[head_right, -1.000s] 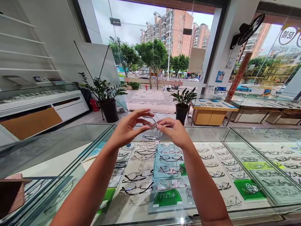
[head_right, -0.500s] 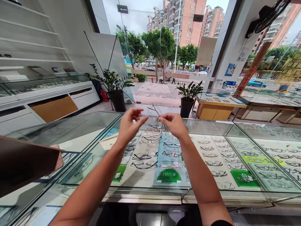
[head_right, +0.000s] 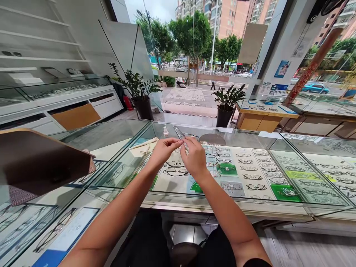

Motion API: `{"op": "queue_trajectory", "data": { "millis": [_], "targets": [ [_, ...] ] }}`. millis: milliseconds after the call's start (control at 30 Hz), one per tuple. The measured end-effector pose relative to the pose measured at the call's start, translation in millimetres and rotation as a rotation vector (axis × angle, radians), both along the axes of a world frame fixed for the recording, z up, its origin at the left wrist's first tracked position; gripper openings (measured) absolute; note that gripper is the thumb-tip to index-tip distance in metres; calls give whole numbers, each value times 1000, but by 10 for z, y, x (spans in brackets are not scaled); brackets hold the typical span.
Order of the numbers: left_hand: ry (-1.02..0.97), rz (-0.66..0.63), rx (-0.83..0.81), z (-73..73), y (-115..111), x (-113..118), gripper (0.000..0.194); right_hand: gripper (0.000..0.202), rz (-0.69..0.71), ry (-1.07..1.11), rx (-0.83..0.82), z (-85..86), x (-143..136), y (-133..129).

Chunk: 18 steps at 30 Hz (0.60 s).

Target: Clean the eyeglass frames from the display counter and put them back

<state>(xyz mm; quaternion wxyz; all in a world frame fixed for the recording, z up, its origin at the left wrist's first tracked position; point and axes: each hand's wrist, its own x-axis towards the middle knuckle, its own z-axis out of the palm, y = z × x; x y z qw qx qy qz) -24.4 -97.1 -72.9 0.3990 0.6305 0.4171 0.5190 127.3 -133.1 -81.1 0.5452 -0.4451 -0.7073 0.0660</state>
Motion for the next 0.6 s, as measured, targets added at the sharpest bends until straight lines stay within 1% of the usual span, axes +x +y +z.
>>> {"op": "queue_trajectory", "data": {
  "millis": [100,167,200,233,300,333,400,467,600],
  "targets": [
    [91,47,43,-2,-12,-51,43,25,28,-16,35,-1,65,-50],
    [219,72,86,55,6,-109,41,18,14,2,46,8,188,-9],
    [308,83,118,98,25,-143,40,18,-18,15,36,6,271,39],
    [415,90,155,147,51,-178,38,25,-75,18,34,-6,362,104],
    [686,82,231,242,119,-242,33,45,-208,22,32,-65,549,264],
    [844,66,261,280,160,-267,31,52,-234,17,1,-111,633,347],
    [1138,10,297,314,246,-293,27,57,-236,8,-61,-226,761,487],
    [1321,-52,305,286,330,-289,24,57,-225,4,-87,-343,831,573],
    [1421,-129,288,105,461,-233,20,57,-219,21,-101,-504,869,612]
  ]
}}
